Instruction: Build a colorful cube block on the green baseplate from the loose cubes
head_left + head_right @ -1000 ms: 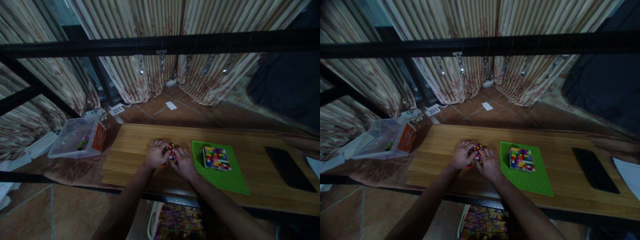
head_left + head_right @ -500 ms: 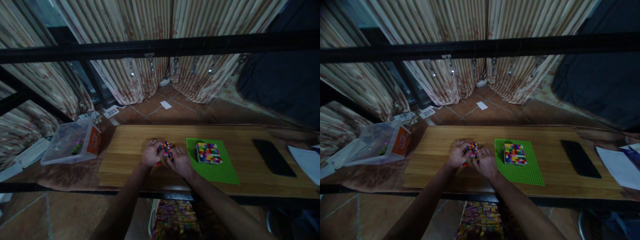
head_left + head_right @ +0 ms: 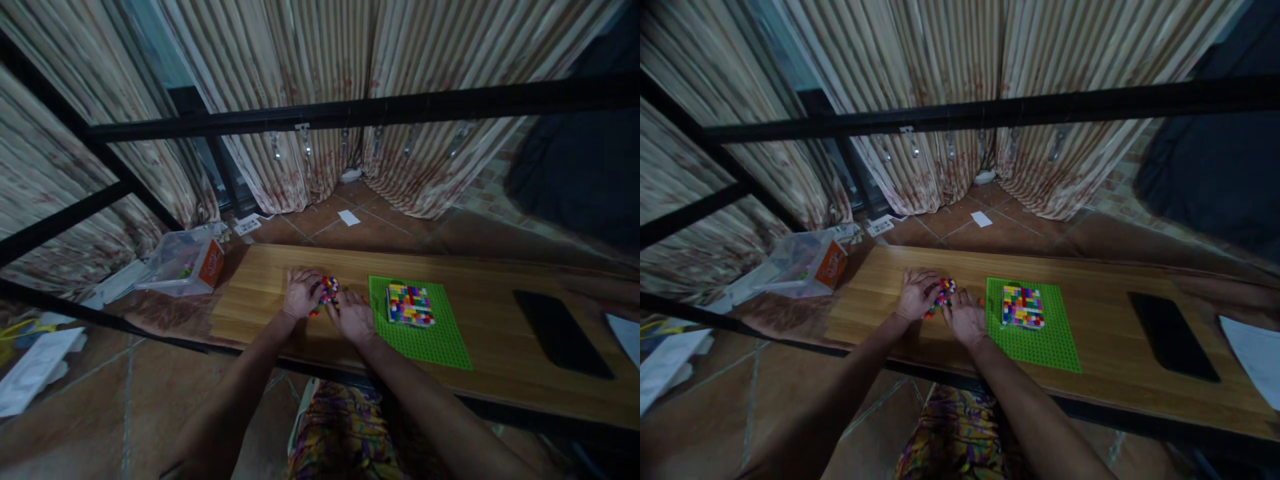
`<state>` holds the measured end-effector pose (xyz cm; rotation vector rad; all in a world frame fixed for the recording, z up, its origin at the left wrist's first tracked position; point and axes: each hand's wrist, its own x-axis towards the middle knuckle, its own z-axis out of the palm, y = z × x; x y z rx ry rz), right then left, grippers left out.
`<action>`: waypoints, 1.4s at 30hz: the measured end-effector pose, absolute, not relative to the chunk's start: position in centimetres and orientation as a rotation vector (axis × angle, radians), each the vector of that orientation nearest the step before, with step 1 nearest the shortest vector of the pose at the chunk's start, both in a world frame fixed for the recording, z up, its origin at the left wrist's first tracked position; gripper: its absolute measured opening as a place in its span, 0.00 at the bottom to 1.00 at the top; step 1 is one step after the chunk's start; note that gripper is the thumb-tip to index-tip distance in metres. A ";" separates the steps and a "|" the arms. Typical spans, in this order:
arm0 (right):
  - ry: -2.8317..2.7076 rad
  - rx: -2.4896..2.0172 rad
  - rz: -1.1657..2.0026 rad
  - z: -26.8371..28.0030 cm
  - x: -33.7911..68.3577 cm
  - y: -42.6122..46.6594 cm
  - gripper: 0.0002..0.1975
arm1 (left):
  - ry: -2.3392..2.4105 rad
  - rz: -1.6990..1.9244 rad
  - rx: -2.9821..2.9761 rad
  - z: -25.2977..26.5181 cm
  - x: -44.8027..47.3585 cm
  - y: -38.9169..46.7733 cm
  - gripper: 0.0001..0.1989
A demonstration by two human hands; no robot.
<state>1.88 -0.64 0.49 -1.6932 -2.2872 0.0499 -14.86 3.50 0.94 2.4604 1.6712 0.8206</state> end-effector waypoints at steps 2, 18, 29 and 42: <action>-2.311 -1.702 0.079 0.7 1.9 -0.7 0.19 | 1.784 0.806 2.470 1.4 -14.6 2.7 0.12; -2.428 -1.710 0.127 1.5 1.7 -1.0 0.19 | 2.095 0.681 2.288 1.9 -11.8 -3.8 0.12; -2.462 -1.709 0.087 1.5 1.8 -0.7 0.17 | 2.009 0.810 1.976 0.1 -9.0 -7.5 0.10; -2.383 -1.795 0.046 0.8 1.6 -0.3 0.20 | 2.100 0.628 2.023 0.1 -8.5 -6.3 0.09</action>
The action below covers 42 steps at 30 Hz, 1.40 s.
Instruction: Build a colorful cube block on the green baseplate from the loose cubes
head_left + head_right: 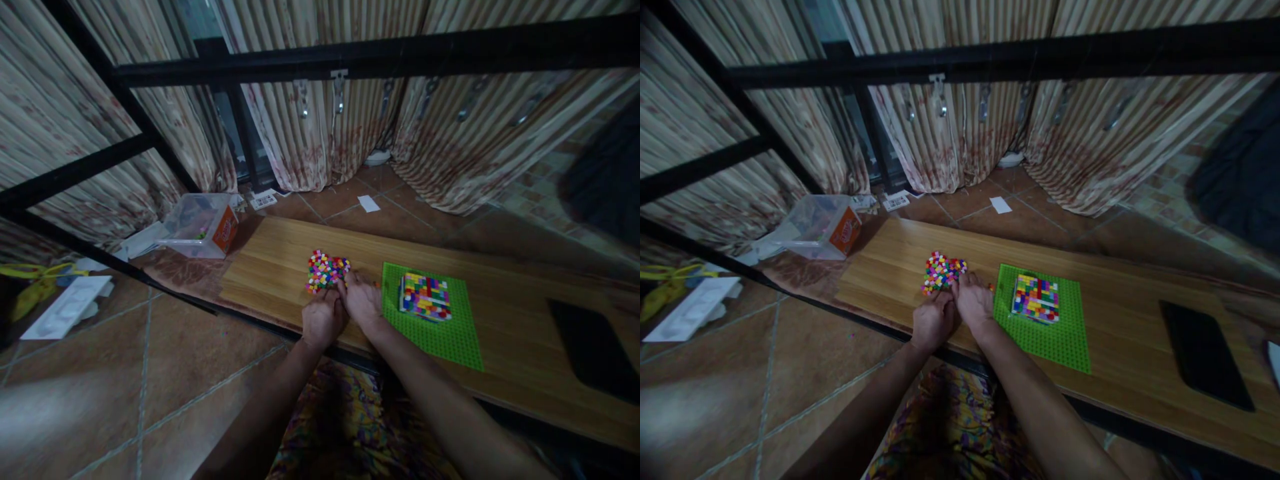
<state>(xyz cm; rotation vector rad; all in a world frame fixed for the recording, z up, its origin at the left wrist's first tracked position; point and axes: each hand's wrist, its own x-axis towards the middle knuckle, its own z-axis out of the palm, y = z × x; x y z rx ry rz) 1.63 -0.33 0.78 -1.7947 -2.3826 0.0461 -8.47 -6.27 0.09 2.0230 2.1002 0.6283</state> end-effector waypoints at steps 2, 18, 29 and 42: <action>-2.378 -1.800 0.037 0.8 1.6 -0.4 0.22 | 2.099 0.637 2.036 0.1 -8.4 -6.3 0.09; -2.435 -1.759 0.088 1.0 1.8 -0.5 0.20 | 2.113 0.663 2.020 0.0 -8.2 -6.2 0.10; -2.429 -1.715 0.064 0.7 1.9 -0.3 0.22 | 2.116 0.632 2.031 0.0 -8.3 -6.3 0.08; -2.190 -1.690 0.173 0.1 2.4 0.7 0.20 | 2.111 0.594 1.940 0.9 -7.6 -6.0 0.09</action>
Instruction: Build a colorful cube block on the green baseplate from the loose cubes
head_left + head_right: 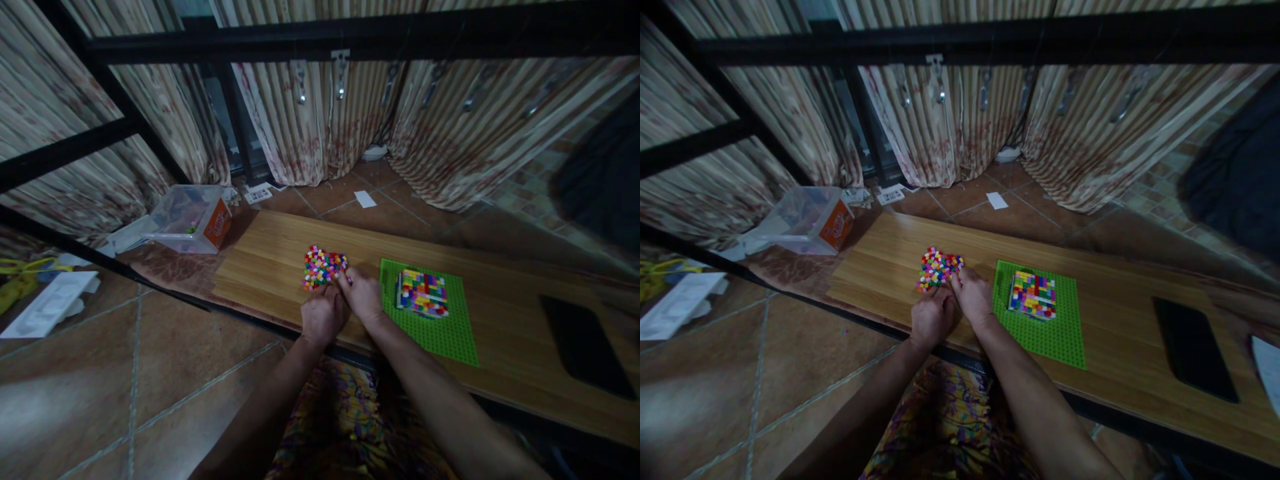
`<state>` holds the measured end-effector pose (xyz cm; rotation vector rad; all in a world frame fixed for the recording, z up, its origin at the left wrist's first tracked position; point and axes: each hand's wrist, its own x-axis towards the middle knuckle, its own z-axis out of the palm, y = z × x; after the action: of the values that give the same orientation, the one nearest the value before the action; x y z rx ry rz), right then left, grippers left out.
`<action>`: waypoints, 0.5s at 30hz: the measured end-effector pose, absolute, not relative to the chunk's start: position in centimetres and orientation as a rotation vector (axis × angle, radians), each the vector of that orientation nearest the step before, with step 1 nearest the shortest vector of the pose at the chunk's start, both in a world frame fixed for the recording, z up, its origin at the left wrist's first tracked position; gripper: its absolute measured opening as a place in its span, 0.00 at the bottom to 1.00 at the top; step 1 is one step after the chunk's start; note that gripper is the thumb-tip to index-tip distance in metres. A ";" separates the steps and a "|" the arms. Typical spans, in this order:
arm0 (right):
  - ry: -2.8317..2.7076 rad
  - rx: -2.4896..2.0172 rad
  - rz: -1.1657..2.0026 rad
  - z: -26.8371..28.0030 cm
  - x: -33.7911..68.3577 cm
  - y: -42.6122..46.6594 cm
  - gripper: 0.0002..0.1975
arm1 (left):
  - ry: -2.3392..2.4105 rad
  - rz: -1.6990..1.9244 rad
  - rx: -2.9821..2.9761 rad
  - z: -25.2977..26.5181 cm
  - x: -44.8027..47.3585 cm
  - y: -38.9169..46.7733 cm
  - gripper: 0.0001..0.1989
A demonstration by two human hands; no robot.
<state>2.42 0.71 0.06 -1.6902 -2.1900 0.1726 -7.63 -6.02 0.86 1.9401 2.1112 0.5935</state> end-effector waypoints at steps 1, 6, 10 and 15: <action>-2.116 -1.689 0.197 -0.1 2.5 0.9 0.20 | 2.102 0.597 1.936 0.9 -7.6 -6.0 0.10; -1.510 -1.611 0.480 0.5 2.9 2.6 0.18 | 2.033 0.725 1.799 0.8 -7.9 -6.1 0.11; -0.824 -1.417 1.055 2.6 2.1 2.6 0.20 | 1.772 1.179 1.326 0.9 -7.9 -5.7 0.09; -0.687 -1.129 1.419 4.4 -0.2 -1.4 0.20 | 0.941 1.486 0.254 2.6 -6.3 -5.5 0.18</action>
<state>-0.16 -1.39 4.35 -1.1288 -0.6873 1.4191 -6.26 -5.48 2.59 0.2544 0.9411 1.4863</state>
